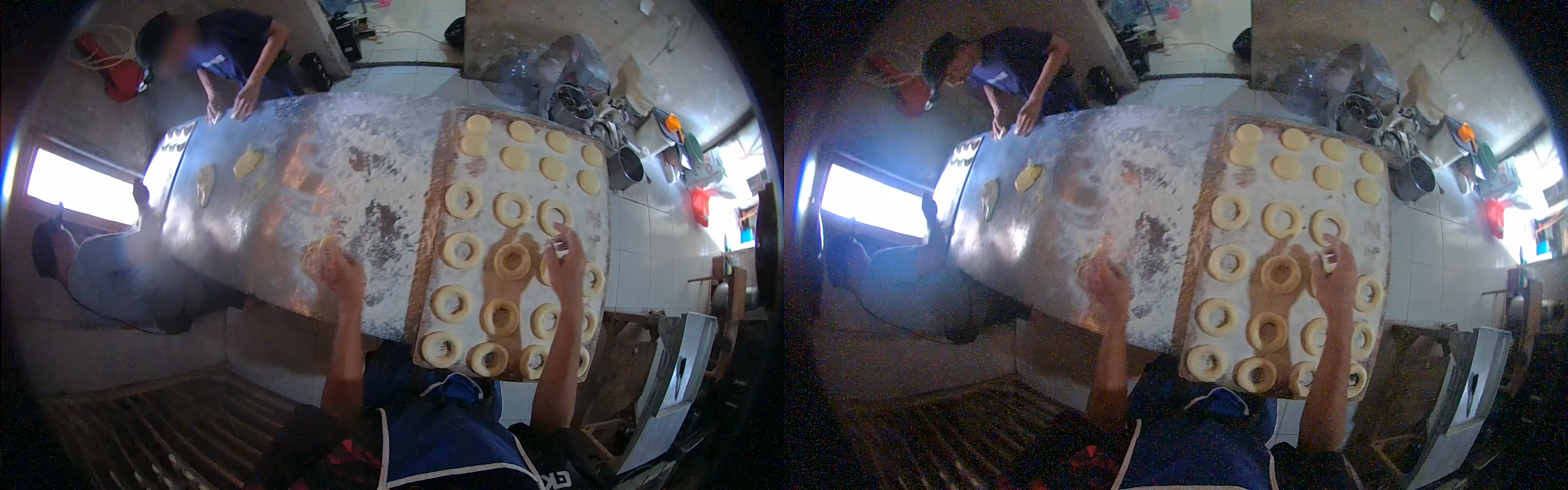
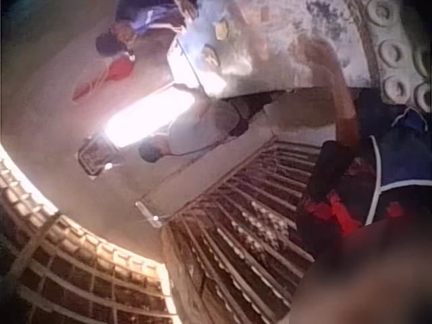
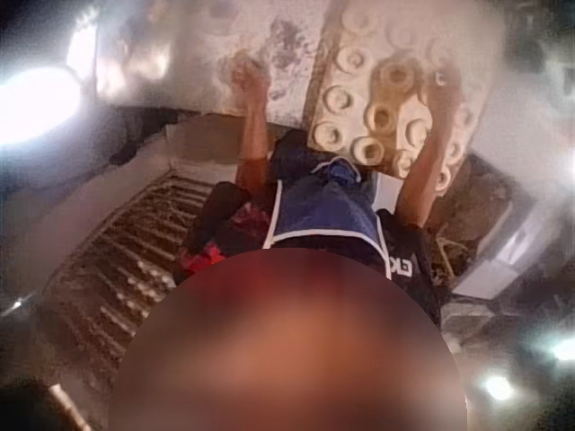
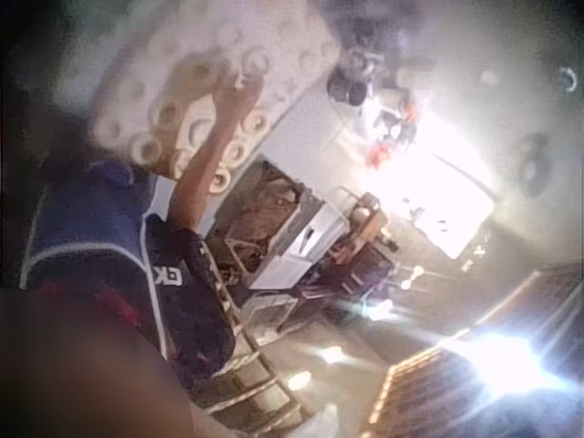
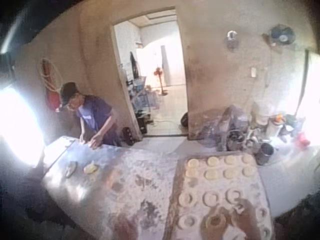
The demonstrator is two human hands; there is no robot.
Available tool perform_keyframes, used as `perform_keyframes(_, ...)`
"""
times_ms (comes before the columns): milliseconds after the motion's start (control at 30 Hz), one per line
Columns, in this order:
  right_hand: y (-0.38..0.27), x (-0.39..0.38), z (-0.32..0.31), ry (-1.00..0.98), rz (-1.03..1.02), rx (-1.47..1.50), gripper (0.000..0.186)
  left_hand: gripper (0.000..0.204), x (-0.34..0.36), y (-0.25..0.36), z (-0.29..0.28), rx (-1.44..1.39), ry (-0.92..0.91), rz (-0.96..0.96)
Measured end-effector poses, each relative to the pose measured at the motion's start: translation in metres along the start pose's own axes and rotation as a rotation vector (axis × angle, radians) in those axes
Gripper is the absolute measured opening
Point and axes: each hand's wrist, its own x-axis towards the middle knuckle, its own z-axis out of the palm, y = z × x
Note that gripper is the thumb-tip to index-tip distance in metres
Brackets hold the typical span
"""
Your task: The person repeatedly picks up flattened dough discs from a metal table, rolls them into rings, and places them on a tray. Another person is visible in the background also working with dough.
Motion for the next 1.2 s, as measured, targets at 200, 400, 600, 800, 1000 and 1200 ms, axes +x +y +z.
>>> perform_keyframes(200,-0.103,-0.041,0.127,-0.262,-0.290,0.209,0.032,0.044,0.059,-0.077,-0.004,-0.199,-0.611,0.022)
perform_keyframes(400,-0.149,-0.061,0.242,-0.557,-0.057,0.483,0.034,0.045,0.043,-0.062,-0.036,-1.148,-0.747,-0.228)
perform_keyframes(600,-0.170,-0.064,0.259,-0.602,0.000,0.548,0.036,0.033,0.026,-0.067,-0.054,-1.562,-0.809,-0.446)
perform_keyframes(800,-0.203,-0.081,0.258,-0.428,-0.068,0.316,0.058,0.030,0.025,-0.077,-0.045,-1.510,-0.782,-0.344)
perform_keyframes(1000,-0.216,-0.081,0.247,-0.686,-0.081,0.485,0.065,0.034,0.028,-0.085,-0.041,-1.920,-0.909,-0.474)
perform_keyframes(1200,-0.189,-0.071,0.260,-0.565,0.264,0.673,0.039,0.039,0.027,-0.063,-0.043,-2.055,-0.900,-0.258)
